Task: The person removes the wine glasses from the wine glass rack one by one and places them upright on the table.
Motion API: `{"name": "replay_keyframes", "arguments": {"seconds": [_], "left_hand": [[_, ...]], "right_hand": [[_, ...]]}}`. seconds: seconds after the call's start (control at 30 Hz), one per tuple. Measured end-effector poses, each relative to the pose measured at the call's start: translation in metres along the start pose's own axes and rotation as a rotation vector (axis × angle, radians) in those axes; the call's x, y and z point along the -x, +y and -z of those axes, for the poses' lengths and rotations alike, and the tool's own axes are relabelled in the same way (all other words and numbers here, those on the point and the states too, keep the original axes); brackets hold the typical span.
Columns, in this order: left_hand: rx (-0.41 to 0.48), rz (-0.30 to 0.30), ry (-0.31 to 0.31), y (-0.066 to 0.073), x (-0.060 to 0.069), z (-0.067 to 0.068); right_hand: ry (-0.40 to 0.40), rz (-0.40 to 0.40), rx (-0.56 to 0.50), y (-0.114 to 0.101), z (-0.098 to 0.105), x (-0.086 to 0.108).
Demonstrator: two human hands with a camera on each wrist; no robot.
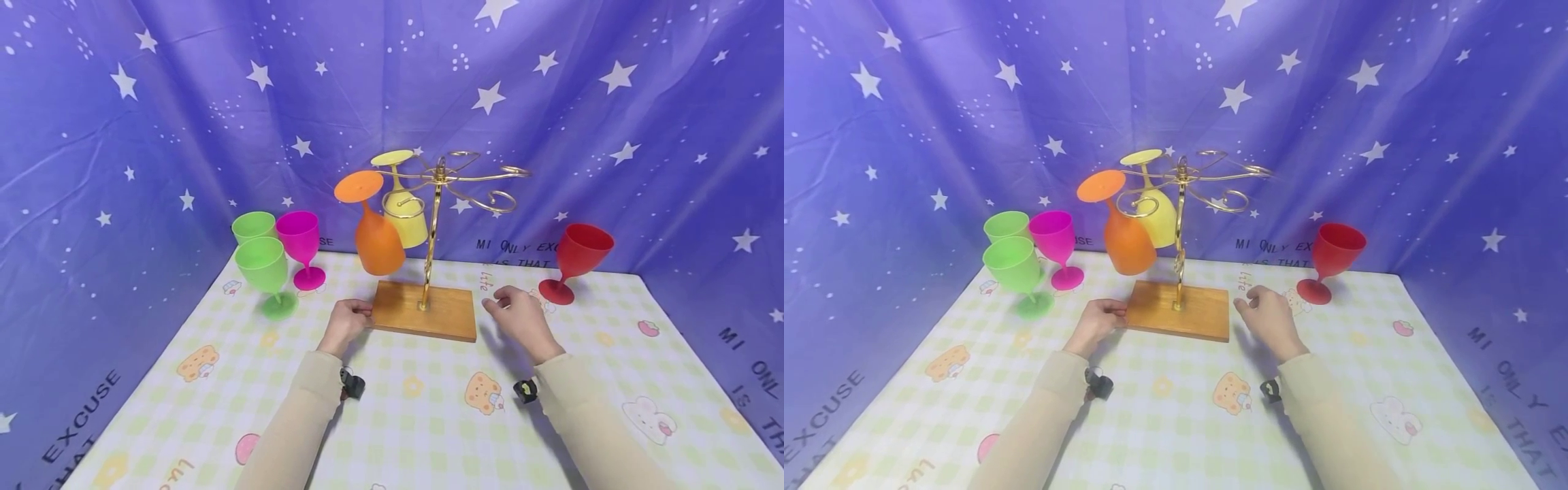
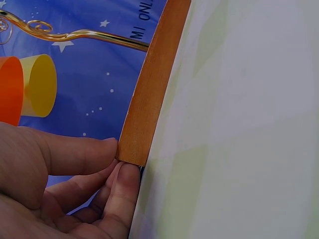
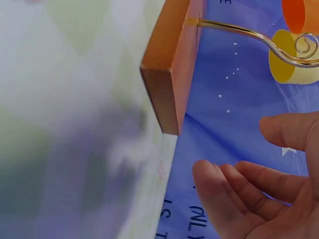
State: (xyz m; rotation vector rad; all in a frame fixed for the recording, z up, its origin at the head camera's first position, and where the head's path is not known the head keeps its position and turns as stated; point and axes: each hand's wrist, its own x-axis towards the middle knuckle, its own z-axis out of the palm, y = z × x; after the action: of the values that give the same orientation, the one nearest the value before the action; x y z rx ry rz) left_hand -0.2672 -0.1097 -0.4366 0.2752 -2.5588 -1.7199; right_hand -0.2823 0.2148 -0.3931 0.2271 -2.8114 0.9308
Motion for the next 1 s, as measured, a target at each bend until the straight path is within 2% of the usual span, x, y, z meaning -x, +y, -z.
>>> {"name": "replay_keyframes", "arguments": {"seconds": [0.13,0.33,0.73,1.0], "left_hand": [[-0.004,0.001,0.003,0.000,0.000,0.000],[0.000,0.000,0.001,-0.001,-0.001,-0.001],[-0.006,0.002,-0.001,-0.001,-0.001,0.000],[0.008,-0.001,-0.006,-0.001,-0.001,-0.001]], "right_hand": [[-0.018,-0.049,-0.055,0.003,-0.006,0.003],[-0.101,-0.144,-0.179,0.001,-0.012,0.004],[-0.199,-0.271,-0.236,-0.006,-0.030,0.002],[-0.206,-0.309,-0.244,-0.007,-0.036,0.002]]}}
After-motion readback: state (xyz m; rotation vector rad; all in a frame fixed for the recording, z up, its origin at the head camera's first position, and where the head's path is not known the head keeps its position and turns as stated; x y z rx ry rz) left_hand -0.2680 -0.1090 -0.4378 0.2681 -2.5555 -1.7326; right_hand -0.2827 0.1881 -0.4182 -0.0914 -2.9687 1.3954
